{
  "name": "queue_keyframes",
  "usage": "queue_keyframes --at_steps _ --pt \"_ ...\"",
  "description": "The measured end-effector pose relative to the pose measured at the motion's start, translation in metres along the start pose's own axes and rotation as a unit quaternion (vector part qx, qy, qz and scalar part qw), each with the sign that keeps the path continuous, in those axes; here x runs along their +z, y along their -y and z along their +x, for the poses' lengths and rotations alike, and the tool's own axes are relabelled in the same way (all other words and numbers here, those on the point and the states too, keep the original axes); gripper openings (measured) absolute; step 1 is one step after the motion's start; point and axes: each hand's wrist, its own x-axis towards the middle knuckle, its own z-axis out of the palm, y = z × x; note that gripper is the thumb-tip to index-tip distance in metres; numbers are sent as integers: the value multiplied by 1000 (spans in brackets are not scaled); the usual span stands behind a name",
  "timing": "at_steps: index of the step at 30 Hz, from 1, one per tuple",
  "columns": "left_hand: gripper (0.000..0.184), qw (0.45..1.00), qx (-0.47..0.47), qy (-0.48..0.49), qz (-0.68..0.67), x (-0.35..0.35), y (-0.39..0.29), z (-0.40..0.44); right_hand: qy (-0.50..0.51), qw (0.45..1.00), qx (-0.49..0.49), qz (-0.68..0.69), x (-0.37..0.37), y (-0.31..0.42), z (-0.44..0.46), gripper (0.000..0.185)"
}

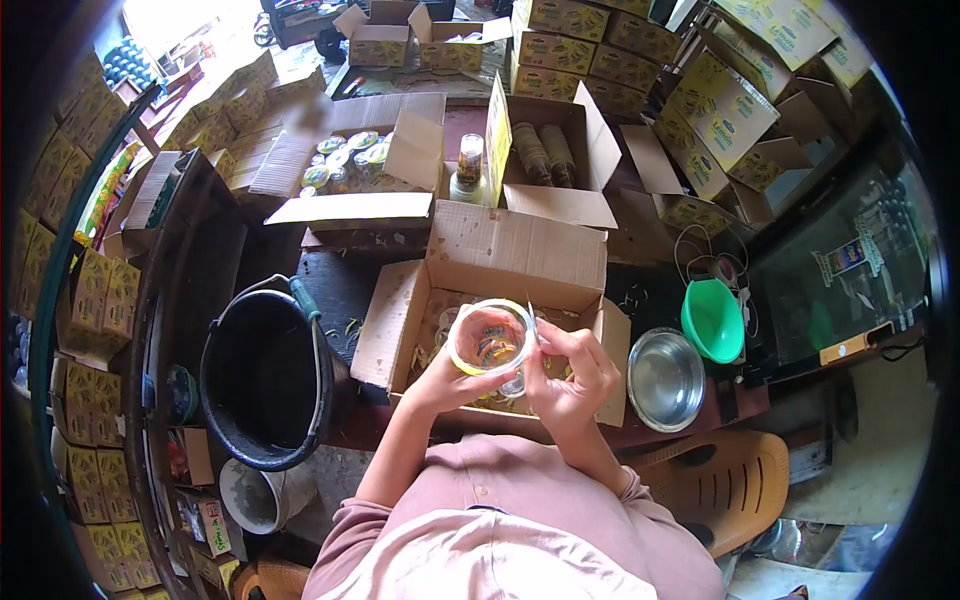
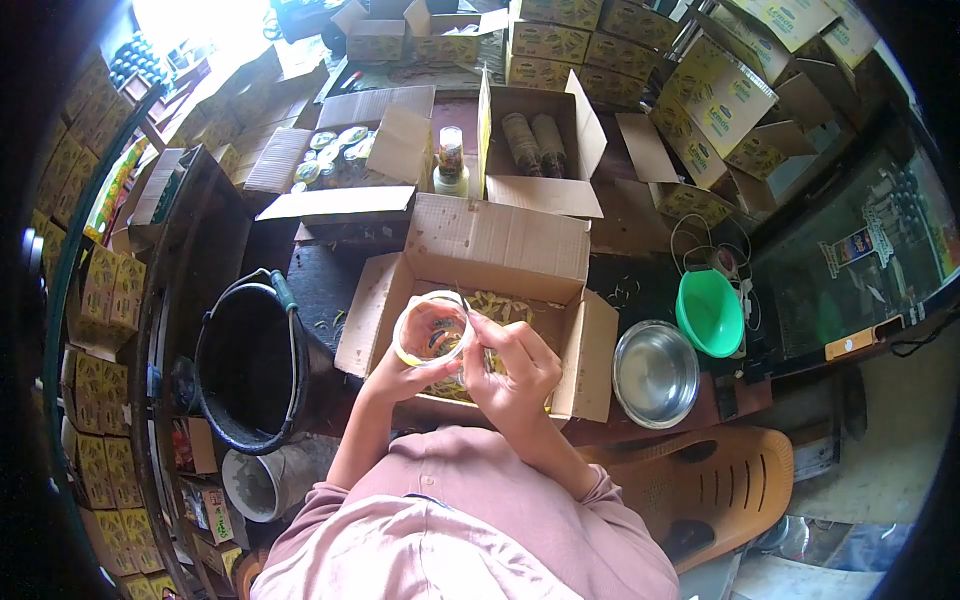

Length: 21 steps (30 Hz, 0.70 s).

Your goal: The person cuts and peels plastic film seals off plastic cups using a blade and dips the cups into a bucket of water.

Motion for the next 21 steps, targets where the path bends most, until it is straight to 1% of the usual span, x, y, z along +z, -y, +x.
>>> queue_keyframes --at_steps 4,7,10,13,15,19,21 --pt "53 1000 3 -15 1 -2 1 1 -6 1000 -1 10 2 -1 -2 31" --pt "54 999 -5 -1 31 -4 3 1 -1 1000 5 5 1 -3 -2 31" --pt "53 1000 3 0 4 2 1 1 4 1000 12 0 0 -4 3 31" --pt "54 1000 0 -4 24 -2 2 1 12 999 41 31 -3 -2 1 30" --pt "54 1000 -3 16 18 -3 2 2 14 998 46 37 -3 -3 0 30" --pt "54 999 -25 35 -27 -1 2 2 9 999 37 25 -2 -8 2 28" --pt "54 997 -36 22 -71 2 -2 3 1 998 54 32 -2 -7 2 26"
